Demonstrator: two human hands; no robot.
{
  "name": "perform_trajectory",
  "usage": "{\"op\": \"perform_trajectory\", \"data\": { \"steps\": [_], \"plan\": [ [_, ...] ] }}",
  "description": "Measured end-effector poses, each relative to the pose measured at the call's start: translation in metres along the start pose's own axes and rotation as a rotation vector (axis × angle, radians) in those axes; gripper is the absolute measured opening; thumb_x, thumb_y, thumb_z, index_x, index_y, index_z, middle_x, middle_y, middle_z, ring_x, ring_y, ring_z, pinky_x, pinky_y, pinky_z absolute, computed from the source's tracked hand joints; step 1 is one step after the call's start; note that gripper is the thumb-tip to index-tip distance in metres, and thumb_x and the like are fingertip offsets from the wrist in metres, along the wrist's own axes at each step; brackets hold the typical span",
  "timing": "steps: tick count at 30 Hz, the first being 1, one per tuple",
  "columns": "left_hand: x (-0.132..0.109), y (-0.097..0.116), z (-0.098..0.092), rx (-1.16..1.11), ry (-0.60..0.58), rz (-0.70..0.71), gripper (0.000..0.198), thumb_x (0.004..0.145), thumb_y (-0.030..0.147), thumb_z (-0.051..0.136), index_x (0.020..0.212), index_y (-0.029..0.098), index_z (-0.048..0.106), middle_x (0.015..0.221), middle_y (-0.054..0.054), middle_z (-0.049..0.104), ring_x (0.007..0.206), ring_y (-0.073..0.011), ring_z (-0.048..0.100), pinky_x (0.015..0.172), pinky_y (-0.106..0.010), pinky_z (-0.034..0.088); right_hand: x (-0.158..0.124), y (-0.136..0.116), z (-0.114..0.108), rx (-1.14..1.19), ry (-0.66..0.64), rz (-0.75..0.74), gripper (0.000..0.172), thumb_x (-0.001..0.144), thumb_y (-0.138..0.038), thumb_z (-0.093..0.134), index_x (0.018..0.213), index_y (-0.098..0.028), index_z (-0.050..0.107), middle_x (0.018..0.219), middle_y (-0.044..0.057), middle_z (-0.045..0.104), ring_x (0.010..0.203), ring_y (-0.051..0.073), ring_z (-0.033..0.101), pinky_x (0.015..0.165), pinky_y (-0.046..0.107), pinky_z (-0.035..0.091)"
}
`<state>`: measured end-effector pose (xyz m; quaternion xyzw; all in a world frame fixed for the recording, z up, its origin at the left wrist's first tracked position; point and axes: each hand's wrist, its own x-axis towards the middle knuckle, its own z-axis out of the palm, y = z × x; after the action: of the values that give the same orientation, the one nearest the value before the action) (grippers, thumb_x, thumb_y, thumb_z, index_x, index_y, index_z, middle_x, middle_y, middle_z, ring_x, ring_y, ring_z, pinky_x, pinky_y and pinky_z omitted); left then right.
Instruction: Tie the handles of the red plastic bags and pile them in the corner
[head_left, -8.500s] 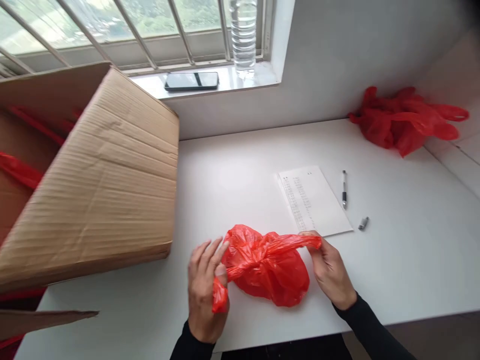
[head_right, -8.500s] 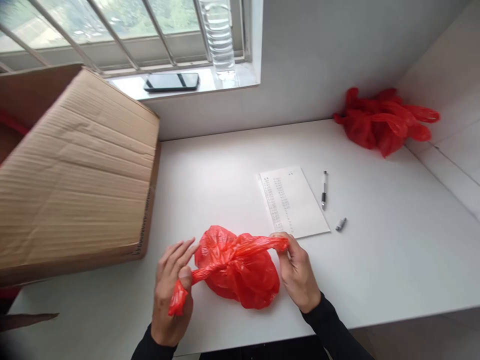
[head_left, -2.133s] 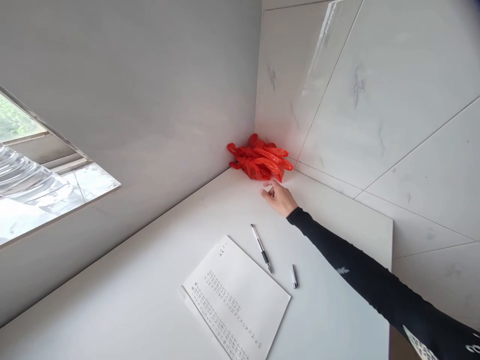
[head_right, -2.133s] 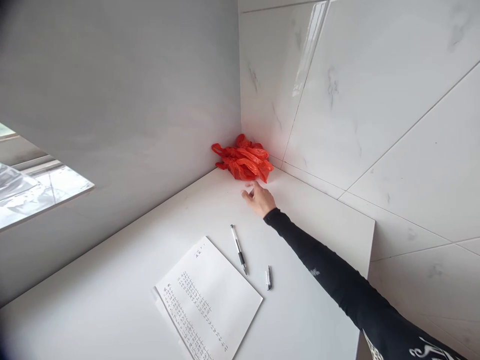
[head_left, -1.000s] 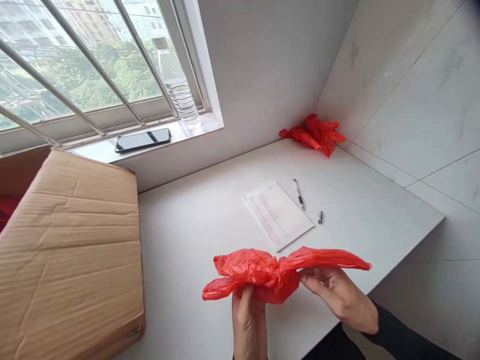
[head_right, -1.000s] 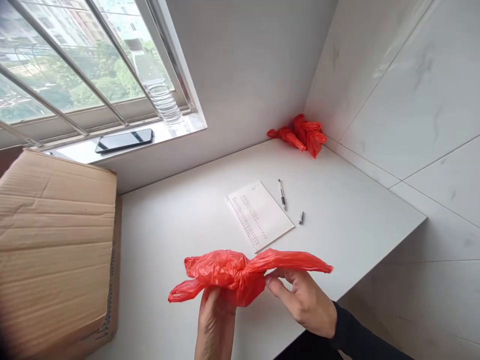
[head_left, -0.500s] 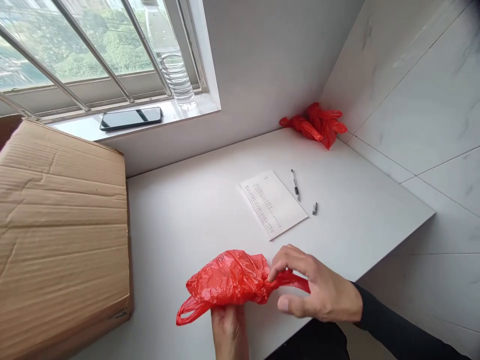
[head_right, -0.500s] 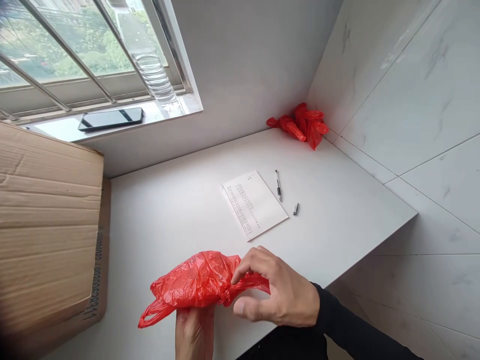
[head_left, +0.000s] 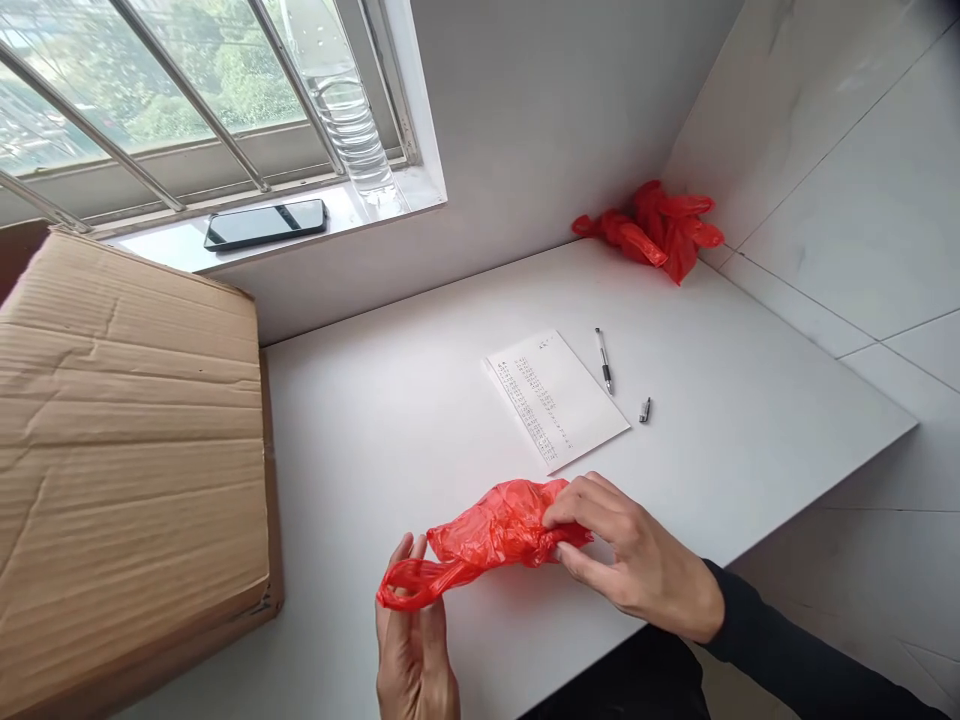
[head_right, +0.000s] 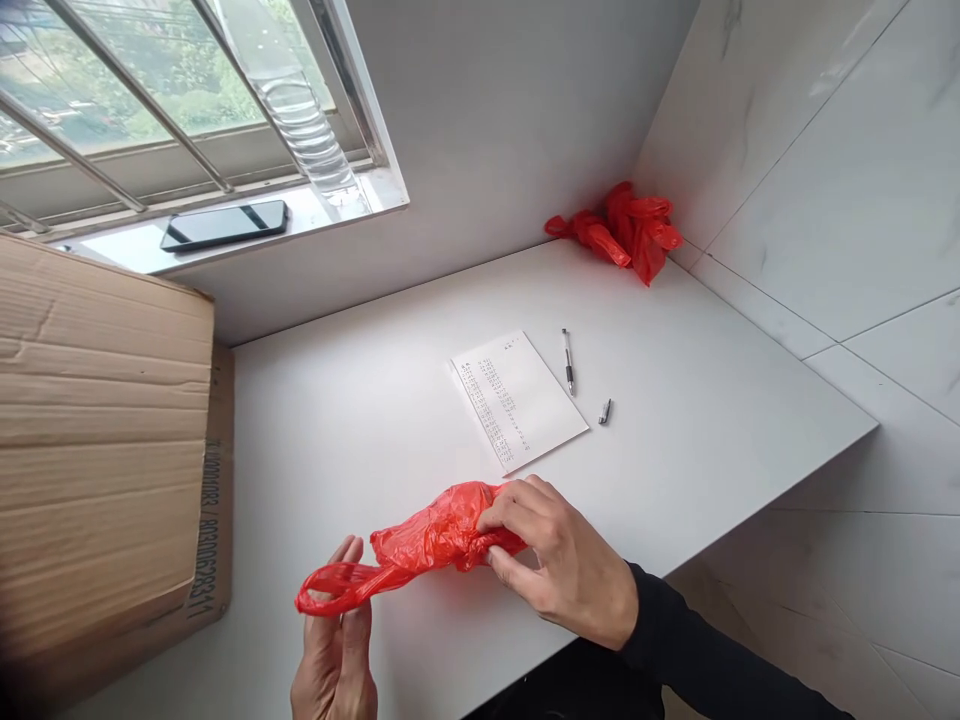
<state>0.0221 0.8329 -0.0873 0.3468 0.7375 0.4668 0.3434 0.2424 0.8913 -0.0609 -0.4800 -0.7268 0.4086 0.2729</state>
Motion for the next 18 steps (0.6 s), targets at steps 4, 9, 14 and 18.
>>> {"op": "perform_trajectory", "data": {
  "steps": [4, 9, 14, 18],
  "plan": [
    [-0.004, -0.009, -0.004, 0.028, -0.044, 0.334, 0.025, 0.096, 0.042, 0.057, 0.108, 0.029, 0.075, 0.131, -0.006, 0.063, 0.124, -0.0268, 0.056, 0.105, -0.039, 0.044, 0.002, 0.003, -0.001, -0.026, 0.010, -0.013, 0.028, 0.087, -0.006, 0.058, 0.105, -0.027, 0.062, 0.097, 0.001, 0.063, 0.092, 0.020, 0.054, 0.081, 0.037, 0.046],
    [-0.001, -0.010, 0.007, 0.075, -0.122, 0.754, 0.018, 0.096, 0.027, 0.055, 0.092, 0.030, 0.072, 0.118, -0.005, 0.071, 0.121, -0.0286, 0.058, 0.099, -0.042, 0.044, 0.005, 0.004, 0.000, -0.063, 0.024, -0.039, 0.027, 0.088, -0.007, 0.058, 0.107, -0.026, 0.062, 0.100, 0.003, 0.064, 0.096, 0.022, 0.056, 0.084, 0.040, 0.048],
    [0.012, -0.014, 0.020, 0.173, -0.190, 0.849, 0.030, 0.091, 0.020, 0.058, 0.117, 0.031, 0.068, 0.130, -0.007, 0.068, 0.130, -0.0304, 0.054, 0.108, -0.047, 0.040, 0.009, 0.003, 0.004, -0.082, 0.062, -0.066, 0.029, 0.087, -0.007, 0.060, 0.108, -0.026, 0.063, 0.102, 0.001, 0.064, 0.098, 0.019, 0.056, 0.086, 0.037, 0.048],
    [0.025, -0.027, 0.026, 0.249, -0.181, 0.903, 0.047, 0.089, 0.017, 0.062, 0.133, 0.033, 0.063, 0.125, -0.007, 0.070, 0.126, -0.0307, 0.058, 0.112, -0.050, 0.037, 0.012, 0.002, 0.006, -0.110, 0.080, -0.073, 0.026, 0.087, -0.009, 0.061, 0.107, -0.025, 0.063, 0.103, 0.001, 0.064, 0.096, 0.018, 0.057, 0.086, 0.036, 0.048]
  ]
}}
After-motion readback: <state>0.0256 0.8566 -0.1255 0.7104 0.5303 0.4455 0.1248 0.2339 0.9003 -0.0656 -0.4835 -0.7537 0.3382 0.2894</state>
